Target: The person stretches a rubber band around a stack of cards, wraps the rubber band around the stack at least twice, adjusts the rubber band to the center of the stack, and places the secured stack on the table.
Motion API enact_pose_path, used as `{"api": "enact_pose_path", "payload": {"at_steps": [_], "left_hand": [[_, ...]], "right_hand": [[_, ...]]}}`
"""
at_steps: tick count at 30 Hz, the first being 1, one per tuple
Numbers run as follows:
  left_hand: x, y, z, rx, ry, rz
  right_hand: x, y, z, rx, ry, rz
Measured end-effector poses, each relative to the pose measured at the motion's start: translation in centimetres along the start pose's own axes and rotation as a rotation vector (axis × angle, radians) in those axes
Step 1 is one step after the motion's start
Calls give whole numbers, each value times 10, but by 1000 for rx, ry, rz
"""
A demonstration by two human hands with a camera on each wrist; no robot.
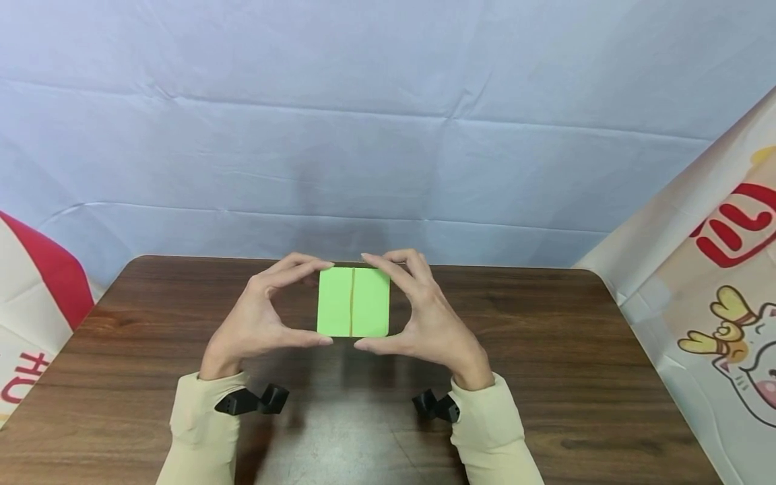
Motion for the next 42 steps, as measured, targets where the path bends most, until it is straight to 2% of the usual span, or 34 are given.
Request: {"api": "enact_pose_path", "payload": {"at_steps": [7,12,16,23,26,29,32,36,42], "left_hand": [[-1,3,-9,13,24,10],[-1,1,-18,52,69,-9],[-2,-3,-21,143,106,-42],[-3,-5,-28,356,164,-54],[-5,-6,-41,412,207,-56],[-8,-9,-60,429,278,-75],[-12,-15,-80,426,354,-118],[-17,-24,-102,419,422,-189],[-23,-36,-125,422,500,-249]], "right_hand": [[-3,8,8,-82,-56,-8],[-4,5,17,-84,-80,-21],[-5,-1,25,-66,-87,-27],[-8,-12,44,-30,-110,-40],[-10,-20,56,-23,-151,-59],[-14,-31,71,-39,-215,-100],[-19,-42,86,-62,-283,-158],[-26,-53,102,-79,-351,-226],[-35,-68,120,-89,-400,-276]]}}
Point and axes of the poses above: each hand's wrist, its own x-axis towards the middle knuckle, its own y-axis out of the back of the hand, z = x × y, the point moved 9 cm from there along x, towards the middle knuckle, and after that the axes turned 4 degrees about y, right-handed, at the moved point
